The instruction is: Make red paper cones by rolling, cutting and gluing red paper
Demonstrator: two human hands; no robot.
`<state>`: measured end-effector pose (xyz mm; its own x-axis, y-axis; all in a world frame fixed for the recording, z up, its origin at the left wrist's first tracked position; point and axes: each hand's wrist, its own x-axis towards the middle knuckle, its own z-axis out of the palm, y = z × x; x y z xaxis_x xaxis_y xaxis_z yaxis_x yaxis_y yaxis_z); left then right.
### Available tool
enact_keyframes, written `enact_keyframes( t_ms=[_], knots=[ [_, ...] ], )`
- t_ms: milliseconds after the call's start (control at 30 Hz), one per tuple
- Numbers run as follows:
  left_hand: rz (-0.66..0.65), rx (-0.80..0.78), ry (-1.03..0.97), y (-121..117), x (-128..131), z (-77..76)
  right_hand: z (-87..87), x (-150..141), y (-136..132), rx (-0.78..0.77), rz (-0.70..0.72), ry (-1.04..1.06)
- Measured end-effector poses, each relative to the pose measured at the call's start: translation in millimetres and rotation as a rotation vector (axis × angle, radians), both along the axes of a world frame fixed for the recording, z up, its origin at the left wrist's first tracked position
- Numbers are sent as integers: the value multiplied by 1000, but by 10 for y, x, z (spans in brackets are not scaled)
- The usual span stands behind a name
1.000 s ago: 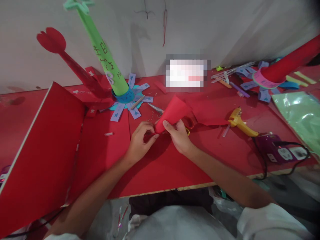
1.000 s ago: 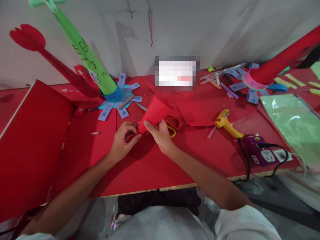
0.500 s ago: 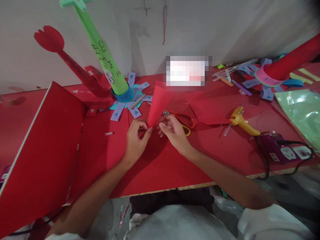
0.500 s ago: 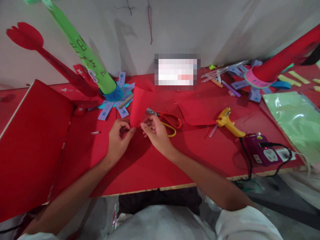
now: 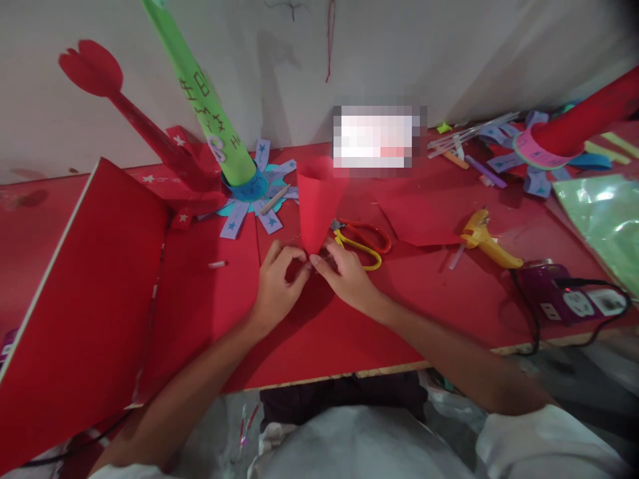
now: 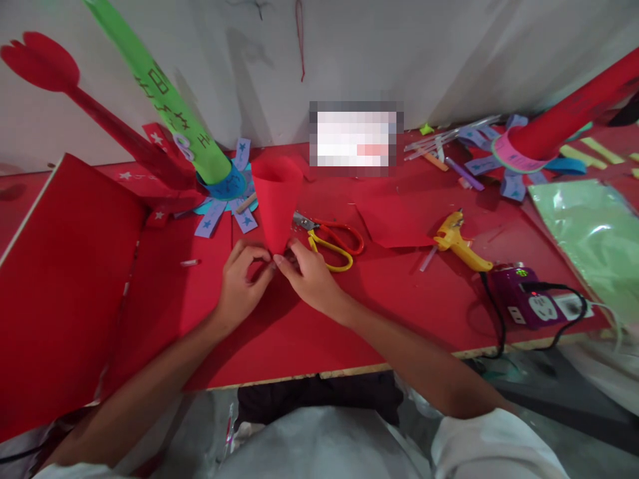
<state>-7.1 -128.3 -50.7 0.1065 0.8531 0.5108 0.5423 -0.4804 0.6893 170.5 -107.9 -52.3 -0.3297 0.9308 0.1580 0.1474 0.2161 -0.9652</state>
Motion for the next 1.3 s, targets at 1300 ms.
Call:
enact_keyframes(
  t_ms=[1300],
  knots=[
    [-116,-582,-888,184,-82,-113,63,66,-79,-119,37,-55]
  ],
)
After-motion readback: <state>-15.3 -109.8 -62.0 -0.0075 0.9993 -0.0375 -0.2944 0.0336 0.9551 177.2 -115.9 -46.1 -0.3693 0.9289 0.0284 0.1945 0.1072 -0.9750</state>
